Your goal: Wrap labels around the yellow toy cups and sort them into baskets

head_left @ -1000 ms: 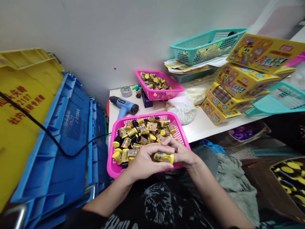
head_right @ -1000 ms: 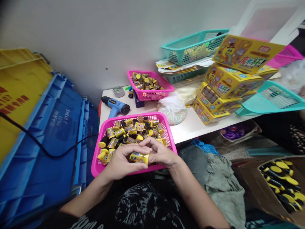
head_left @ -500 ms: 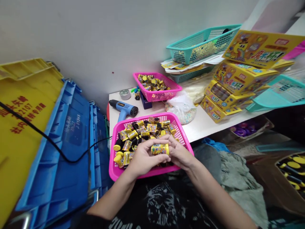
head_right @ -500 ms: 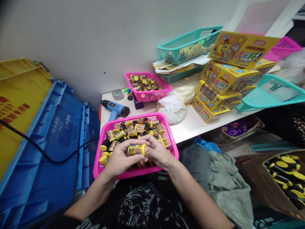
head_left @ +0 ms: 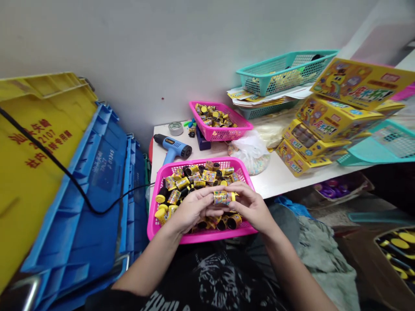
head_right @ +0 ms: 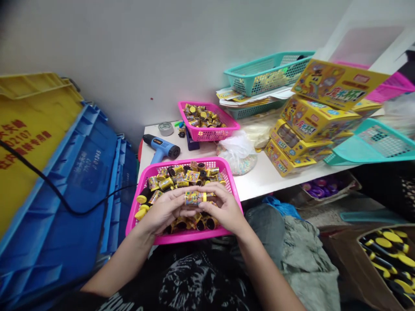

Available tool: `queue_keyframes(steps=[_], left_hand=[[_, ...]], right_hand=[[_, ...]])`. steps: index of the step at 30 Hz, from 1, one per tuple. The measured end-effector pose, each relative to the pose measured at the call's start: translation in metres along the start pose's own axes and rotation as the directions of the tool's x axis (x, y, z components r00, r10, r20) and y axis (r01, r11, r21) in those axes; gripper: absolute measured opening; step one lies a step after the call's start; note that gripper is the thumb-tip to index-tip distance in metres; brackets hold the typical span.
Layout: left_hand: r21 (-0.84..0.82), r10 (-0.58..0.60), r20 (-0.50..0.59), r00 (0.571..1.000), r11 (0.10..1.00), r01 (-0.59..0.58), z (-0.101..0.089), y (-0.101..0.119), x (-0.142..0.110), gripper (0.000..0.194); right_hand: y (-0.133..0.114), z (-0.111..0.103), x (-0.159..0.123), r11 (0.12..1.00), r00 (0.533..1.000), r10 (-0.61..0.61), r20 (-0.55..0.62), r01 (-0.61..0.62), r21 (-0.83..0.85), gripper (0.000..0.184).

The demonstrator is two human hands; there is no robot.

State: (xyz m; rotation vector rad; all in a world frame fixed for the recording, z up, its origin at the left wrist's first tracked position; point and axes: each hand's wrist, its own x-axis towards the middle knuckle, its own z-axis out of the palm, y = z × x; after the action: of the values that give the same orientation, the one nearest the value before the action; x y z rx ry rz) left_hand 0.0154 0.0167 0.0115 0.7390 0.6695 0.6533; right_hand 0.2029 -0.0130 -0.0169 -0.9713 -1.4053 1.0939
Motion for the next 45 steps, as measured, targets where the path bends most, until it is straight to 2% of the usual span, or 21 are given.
queue_keyframes(steps=[4,7,9,10,11,12,14,17,19,22,25,27,30,33,36,38,41,43,45], left_hand=[[0.079,0.044,-0.131,0.990,0.996,-0.034,-0.004,-0.005,0.003,0.037],[0.104,0.126,-0.302,0.945,0.990,-0.098,-0.008,-0.001,0.007,0.031],[0.128,0.223,-0.413,0.883,0.974,-0.186,-0.014,0.004,0.008,0.029],[0.141,0.267,-0.448,0.853,0.963,-0.228,-0.018,0.006,0.008,0.029],[0.151,0.299,-0.466,0.833,0.954,-0.258,-0.023,0.008,0.008,0.030],[0.159,0.318,-0.472,0.822,0.948,-0.276,-0.027,0.010,0.008,0.032],[0.174,0.337,-0.472,0.815,0.941,-0.289,-0.034,0.010,0.006,0.034],[0.177,0.323,-0.463,0.825,0.946,-0.271,-0.043,0.005,0.005,0.036],[0.164,0.303,-0.461,0.834,0.953,-0.256,-0.046,0.003,0.005,0.036],[0.152,0.294,-0.469,0.832,0.956,-0.252,-0.048,0.003,0.004,0.031],[0.149,0.305,-0.489,0.817,0.952,-0.266,-0.049,0.005,0.003,0.028],[0.149,0.317,-0.503,0.804,0.948,-0.281,-0.050,0.007,0.003,0.027],[0.150,0.310,-0.510,0.803,0.951,-0.272,-0.051,0.005,0.005,0.026],[0.162,0.273,-0.510,0.816,0.962,-0.220,-0.051,0.003,0.007,0.025],[0.173,0.262,-0.498,0.827,0.964,-0.201,-0.049,0.003,0.007,0.025],[0.173,0.273,-0.494,0.826,0.961,-0.214,-0.047,0.003,0.007,0.026],[0.180,0.274,-0.492,0.827,0.961,-0.211,-0.047,0.001,0.007,0.027],[0.196,0.271,-0.486,0.831,0.960,-0.198,-0.047,0.000,0.007,0.026],[0.216,0.294,-0.484,0.824,0.953,-0.213,-0.049,0.002,0.007,0.026]], right_hand=[[-0.002,0.002,0.000,0.998,1.000,0.001,0.026,0.001,-0.063,0.033],[-0.005,0.000,0.002,0.992,0.999,0.049,-0.003,-0.049,-0.113,0.034],[-0.004,-0.007,0.007,0.990,0.986,0.045,-0.162,-0.066,-0.122,0.032],[-0.003,-0.013,0.011,0.988,0.964,0.030,-0.263,-0.068,-0.137,0.032],[0.000,-0.019,0.014,0.981,0.942,0.012,-0.336,-0.076,-0.179,0.033],[0.003,-0.025,0.018,0.962,0.933,-0.007,-0.359,-0.092,-0.258,0.035],[0.012,-0.033,0.025,0.860,0.964,-0.027,-0.265,-0.112,-0.498,0.037],[0.024,-0.028,0.029,0.652,0.999,0.040,-0.011,-0.035,-0.757,0.022],[0.029,-0.016,0.028,0.585,0.987,0.123,0.104,0.012,-0.811,0.016],[0.031,-0.001,0.026,0.483,0.944,0.225,0.240,0.106,-0.869,0.016],[0.027,-0.002,0.026,0.435,0.913,0.254,0.318,0.186,-0.881,0.011],[0.023,-0.008,0.026,0.432,0.908,0.262,0.326,0.192,-0.881,0.013],[0.019,-0.018,0.026,0.491,0.934,0.232,0.273,0.130,-0.861,0.014],[0.019,-0.023,0.026,0.567,0.983,0.141,0.118,0.018,-0.824,0.012],[0.021,-0.025,0.027,0.557,0.998,-0.030,-0.050,-0.025,-0.830,0.012],[0.022,-0.023,0.028,0.479,0.998,-0.063,-0.017,0.016,-0.878,0.007],[0.020,-0.015,0.025,0.357,0.991,0.041,0.127,0.104,-0.928,0.023],[0.018,-0.007,0.020,0.371,0.975,0.126,0.180,0.122,-0.921,0.017],[0.016,-0.001,0.015,0.425,0.948,0.207,0.240,0.134,-0.895,0.013]])
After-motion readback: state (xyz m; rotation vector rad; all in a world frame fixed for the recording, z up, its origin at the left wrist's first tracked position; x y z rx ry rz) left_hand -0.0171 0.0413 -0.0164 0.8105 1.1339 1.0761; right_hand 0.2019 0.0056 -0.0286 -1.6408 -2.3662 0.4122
